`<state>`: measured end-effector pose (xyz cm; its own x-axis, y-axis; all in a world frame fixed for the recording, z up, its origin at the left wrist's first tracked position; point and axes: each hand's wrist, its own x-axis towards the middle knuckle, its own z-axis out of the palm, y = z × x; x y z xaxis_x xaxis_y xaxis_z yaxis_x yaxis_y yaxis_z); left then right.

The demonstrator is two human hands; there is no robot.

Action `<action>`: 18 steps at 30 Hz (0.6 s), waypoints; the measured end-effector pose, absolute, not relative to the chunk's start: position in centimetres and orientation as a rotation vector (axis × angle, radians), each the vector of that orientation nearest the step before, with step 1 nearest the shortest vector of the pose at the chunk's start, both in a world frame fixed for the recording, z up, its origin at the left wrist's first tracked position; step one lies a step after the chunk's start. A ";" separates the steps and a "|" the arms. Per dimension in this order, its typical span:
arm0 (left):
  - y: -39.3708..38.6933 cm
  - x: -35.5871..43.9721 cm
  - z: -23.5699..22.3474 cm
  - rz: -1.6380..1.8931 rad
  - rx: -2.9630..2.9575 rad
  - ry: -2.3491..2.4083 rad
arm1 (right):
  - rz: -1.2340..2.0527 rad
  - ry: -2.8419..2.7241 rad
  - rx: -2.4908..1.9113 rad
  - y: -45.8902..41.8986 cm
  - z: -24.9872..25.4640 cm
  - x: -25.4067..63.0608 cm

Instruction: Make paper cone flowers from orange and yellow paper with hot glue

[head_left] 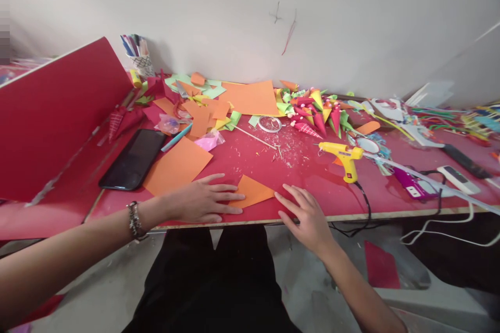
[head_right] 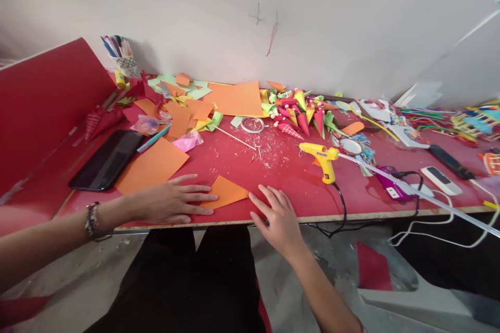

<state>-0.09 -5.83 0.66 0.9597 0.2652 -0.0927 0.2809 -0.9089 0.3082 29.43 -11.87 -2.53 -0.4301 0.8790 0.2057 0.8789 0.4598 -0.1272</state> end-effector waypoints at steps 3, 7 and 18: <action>-6.5 -1.3 0.6 -0.059 2.782 0.462 | -0.004 -2.463 -1.504 -11.8 -2.7 29.5; -7.3 -2.8 0.7 -0.034 2.768 0.502 | -0.010 -2.463 -1.489 -11.8 -2.4 29.6; -8.9 -2.9 1.8 0.092 2.661 0.665 | 0.108 -2.401 -1.591 -9.2 -0.4 23.0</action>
